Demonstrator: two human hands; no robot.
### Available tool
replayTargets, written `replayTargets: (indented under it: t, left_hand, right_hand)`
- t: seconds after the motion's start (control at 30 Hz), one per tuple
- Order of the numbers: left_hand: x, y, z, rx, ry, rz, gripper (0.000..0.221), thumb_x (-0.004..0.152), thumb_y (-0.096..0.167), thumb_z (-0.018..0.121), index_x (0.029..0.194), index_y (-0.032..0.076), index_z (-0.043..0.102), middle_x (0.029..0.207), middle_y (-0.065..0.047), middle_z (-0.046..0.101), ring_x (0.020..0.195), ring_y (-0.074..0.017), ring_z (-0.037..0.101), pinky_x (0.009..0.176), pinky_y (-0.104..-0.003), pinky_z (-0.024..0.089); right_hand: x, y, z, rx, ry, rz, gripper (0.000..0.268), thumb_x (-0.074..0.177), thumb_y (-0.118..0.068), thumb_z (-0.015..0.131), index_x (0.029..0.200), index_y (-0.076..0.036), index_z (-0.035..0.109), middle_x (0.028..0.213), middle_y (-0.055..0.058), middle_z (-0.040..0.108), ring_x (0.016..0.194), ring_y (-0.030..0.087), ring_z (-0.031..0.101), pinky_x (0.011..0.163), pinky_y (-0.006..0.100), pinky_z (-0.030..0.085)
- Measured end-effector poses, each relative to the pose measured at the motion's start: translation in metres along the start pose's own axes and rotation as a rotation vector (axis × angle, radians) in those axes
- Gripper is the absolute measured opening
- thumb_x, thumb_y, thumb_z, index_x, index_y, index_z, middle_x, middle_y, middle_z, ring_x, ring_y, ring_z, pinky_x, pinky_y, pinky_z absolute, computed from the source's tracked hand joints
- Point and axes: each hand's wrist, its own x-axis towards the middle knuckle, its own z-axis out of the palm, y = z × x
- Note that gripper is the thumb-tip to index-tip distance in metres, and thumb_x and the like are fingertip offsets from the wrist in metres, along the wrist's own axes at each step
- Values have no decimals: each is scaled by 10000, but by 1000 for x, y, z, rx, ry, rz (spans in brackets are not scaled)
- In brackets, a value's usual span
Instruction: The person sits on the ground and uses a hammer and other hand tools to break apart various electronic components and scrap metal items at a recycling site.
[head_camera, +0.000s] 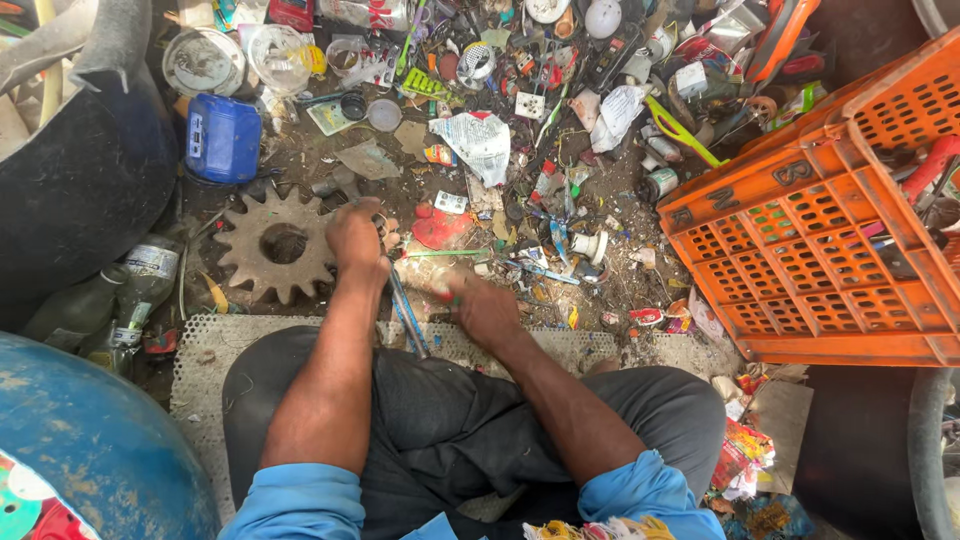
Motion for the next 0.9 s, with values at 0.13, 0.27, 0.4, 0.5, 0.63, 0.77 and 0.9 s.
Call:
replayTargets:
  t: [0.13,0.27,0.4,0.5,0.63,0.77,0.9]
  left_hand:
    - [3,-7,1,25,-82,-47,233,842,27,686,1071,30,644,879,-74,667,636,-193,654,477,-294,505]
    - [-6,-5,4,14,22,-43,314,830,20,650,1135,76,605,934,-80,677,657,-200,660,490,-302,518]
    - [-9,-5,7,41,74,23,272,851,19,658,1119,20,617,940,-80,677,676,-192,670,505,-301,534]
    - [-2,-4,7,-7,113,105,273,827,-12,660,1091,47,619,966,-28,696,670,-179,662,490,-307,515]
    - [2,-1,0,-52,125,121,222,868,-19,648,1075,57,620,883,-63,652,656,-182,641,488,-301,520]
    - [0,9,-1,-133,100,138,201,889,-15,635,1066,73,601,896,-69,652,654,-181,638,479,-293,507]
    - [-3,13,7,-137,118,139,207,876,-22,635,1060,68,608,918,-81,660,662,-190,658,458,-313,496]
  right_hand:
    - [-4,1,-1,-28,-340,119,357,1027,-234,513,1371,-265,601,1004,170,670,677,269,717,555,401,595]
    - [13,27,-10,380,-5,-100,299,901,-330,773,1148,-163,757,1025,179,728,879,321,704,771,488,542]
    - [81,35,-7,524,185,96,288,899,-365,721,1057,-123,715,950,138,759,872,341,758,804,459,584]
    - [143,17,14,144,124,129,359,850,-402,731,1085,-130,720,946,186,735,901,399,705,764,515,555]
    - [173,5,29,-93,210,-59,368,1009,-416,649,1042,-52,695,942,186,727,903,367,724,812,498,580]
    - [151,14,-10,938,40,250,352,891,-314,722,1090,-24,719,914,128,706,850,296,696,734,423,572]
    - [104,23,-37,1820,-117,305,417,744,-173,707,1159,-204,723,844,74,746,712,244,727,556,375,588]
